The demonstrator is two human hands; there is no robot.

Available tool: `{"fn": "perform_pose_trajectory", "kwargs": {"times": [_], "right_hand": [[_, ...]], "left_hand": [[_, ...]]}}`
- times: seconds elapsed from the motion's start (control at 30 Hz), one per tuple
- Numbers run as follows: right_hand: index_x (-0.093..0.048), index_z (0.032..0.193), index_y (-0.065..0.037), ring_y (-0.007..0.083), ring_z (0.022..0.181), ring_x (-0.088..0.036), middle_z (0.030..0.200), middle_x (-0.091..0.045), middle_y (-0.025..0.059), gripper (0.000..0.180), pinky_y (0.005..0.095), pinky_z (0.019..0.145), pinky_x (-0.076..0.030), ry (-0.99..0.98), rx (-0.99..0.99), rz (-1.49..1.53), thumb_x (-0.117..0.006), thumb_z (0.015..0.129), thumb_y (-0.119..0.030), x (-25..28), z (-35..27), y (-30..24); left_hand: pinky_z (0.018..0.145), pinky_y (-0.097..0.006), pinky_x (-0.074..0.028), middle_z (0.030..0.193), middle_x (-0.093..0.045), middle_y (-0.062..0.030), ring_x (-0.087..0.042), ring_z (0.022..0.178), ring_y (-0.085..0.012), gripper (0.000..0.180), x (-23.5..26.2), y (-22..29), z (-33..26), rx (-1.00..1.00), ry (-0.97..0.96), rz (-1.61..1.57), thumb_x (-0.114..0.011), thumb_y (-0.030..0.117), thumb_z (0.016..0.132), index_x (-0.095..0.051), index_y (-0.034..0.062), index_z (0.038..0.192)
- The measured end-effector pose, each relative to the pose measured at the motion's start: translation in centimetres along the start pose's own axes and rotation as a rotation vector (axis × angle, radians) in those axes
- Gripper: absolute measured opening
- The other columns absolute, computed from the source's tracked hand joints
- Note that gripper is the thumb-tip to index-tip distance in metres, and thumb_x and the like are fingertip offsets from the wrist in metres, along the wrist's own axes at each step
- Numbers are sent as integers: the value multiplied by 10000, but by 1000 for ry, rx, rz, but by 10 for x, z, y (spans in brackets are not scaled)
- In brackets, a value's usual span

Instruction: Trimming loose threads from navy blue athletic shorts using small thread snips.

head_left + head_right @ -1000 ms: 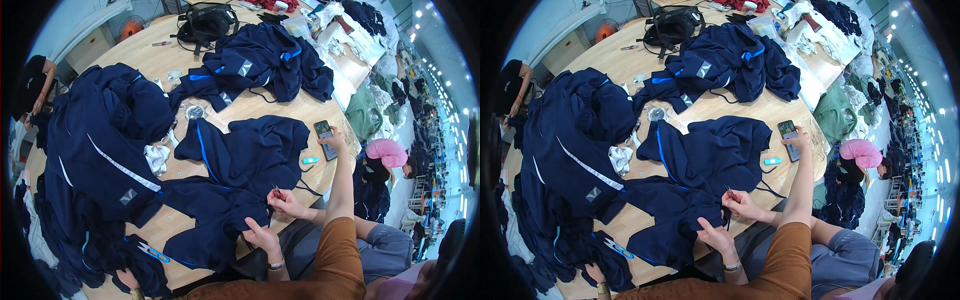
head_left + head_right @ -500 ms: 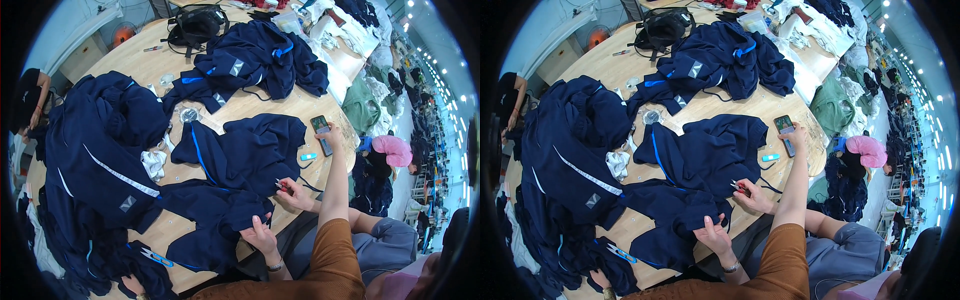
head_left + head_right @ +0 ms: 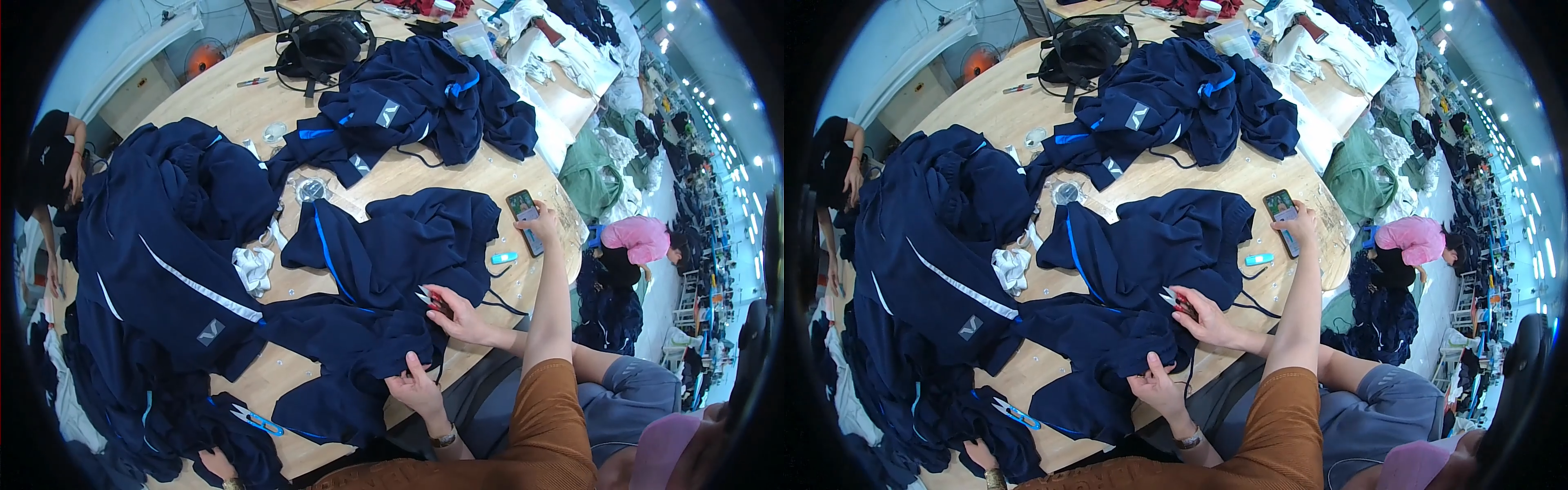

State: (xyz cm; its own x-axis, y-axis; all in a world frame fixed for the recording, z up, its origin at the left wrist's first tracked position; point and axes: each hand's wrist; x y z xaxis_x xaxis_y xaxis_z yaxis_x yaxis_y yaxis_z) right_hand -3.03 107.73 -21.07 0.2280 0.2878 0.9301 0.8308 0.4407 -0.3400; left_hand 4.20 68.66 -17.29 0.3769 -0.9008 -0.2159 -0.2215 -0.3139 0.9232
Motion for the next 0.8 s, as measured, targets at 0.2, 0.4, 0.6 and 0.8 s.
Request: {"fn": "perform_pose_trajectory", "kwargs": {"times": [0.2, 0.4, 0.6, 0.8], "right_hand": [[-483, 1248, -174, 346, 1172, -391, 1224, -417, 200, 906, 406, 990, -327, 8, 14, 2, -822, 433, -379, -1, -1, 3], [-476, 1258, -183, 347, 1185, -377, 1233, -412, 200, 913, 406, 993, -321, 2, 20, -5, -820, 438, -385, -3, -2, -1], [-462, 1272, -190, 347, 1211, -347, 1257, -397, 192, 910, 419, 1005, -302, -1, 8, -8, -815, 456, -385, -5, 0, 4], [-461, 1272, -185, 347, 1211, -347, 1255, -402, 192, 906, 418, 1005, -303, 2, 2, -33, -812, 461, -386, -1, -2, 2]], "left_hand": [[705, -285, -460, 983, -594, -190, -574, 860, -253, 276, 311, 22, 161, 21, 197, 990, -529, 106, 835, -521, -59, 1057], [901, -378, -390, 1105, -542, -275, -505, 1026, -401, 400, 475, 104, 193, -177, 341, 1623, -520, 101, 771, -481, -112, 1106], [905, -382, -390, 1126, -536, -273, -501, 1041, -400, 402, 477, 104, 195, -168, 306, 1594, -512, 99, 770, -486, -104, 1116], [874, -392, -408, 1097, -547, -269, -518, 1015, -392, 371, 476, 107, 196, -66, 344, 1680, -511, 96, 760, -505, -101, 1074]]}}
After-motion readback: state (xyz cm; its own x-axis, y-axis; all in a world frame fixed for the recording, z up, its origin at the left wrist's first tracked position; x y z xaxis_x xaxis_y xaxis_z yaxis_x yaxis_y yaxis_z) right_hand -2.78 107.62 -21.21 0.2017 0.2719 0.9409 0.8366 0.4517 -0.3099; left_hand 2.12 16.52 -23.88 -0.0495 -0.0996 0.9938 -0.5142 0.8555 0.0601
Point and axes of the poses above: each hand's wrist, its own z-axis towards the middle knuckle, its own x-axis out of the back of the hand, y = z × x
